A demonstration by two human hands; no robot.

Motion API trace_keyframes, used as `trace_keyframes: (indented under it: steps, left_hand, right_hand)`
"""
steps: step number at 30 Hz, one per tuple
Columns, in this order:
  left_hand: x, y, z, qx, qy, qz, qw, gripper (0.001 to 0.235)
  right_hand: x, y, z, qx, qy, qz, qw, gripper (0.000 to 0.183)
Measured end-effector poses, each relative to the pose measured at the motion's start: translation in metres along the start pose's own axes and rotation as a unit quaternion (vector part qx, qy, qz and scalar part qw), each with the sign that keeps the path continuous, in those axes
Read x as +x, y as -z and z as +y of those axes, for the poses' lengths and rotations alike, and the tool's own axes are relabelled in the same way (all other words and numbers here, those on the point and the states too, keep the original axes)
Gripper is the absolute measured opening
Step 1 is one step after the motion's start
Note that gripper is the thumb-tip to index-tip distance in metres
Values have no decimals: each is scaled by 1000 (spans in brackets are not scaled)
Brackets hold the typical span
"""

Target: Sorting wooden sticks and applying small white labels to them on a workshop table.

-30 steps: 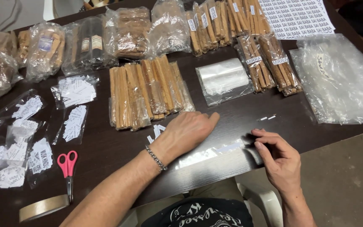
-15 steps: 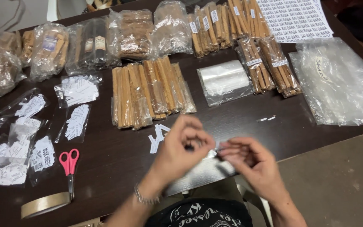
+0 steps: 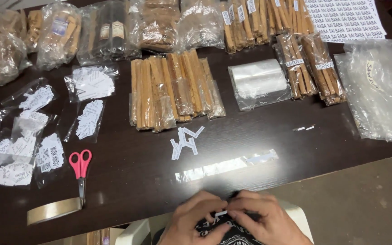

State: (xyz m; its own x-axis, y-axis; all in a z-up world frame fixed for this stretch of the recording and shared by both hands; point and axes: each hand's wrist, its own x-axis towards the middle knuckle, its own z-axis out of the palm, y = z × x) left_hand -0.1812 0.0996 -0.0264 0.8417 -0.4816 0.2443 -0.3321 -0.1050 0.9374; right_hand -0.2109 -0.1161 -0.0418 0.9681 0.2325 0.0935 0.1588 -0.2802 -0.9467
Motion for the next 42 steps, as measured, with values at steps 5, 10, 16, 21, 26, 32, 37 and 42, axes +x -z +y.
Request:
trace_keyframes:
  steps: [5,10,16,21,26,32,37,42]
  left_hand:
    - [8,3,7,22,-4,-33,999,17]
    - [21,4,4,22,-16,-81,996,12]
    - [33,4,4,114,-11,-142,983,9]
    - [44,5,6,128,-36,-162,978,7]
    - [56,5,7,161,-35,-179,970,13]
    - [84,3,17,179,89,-240,950,19]
    - [115,11,5,170,216,-228,934,25]
    - [139,9,-6,194,250,-239,918,25]
  right_hand:
    - [-3,3,-4,-60,24,-31,997,18]
    - [-4,10,-7,-62,12,-12,998,19]
    - [-4,13,-5,-56,18,13,998,17]
    - [-3,14,-5,-53,30,34,998,13]
    - [-3,17,-2,-78,52,86,992,10]
    - [-5,23,10,-87,55,169,980,7]
    - [-11,34,24,-139,33,252,957,18]
    - [-8,38,41,-224,78,218,947,45]
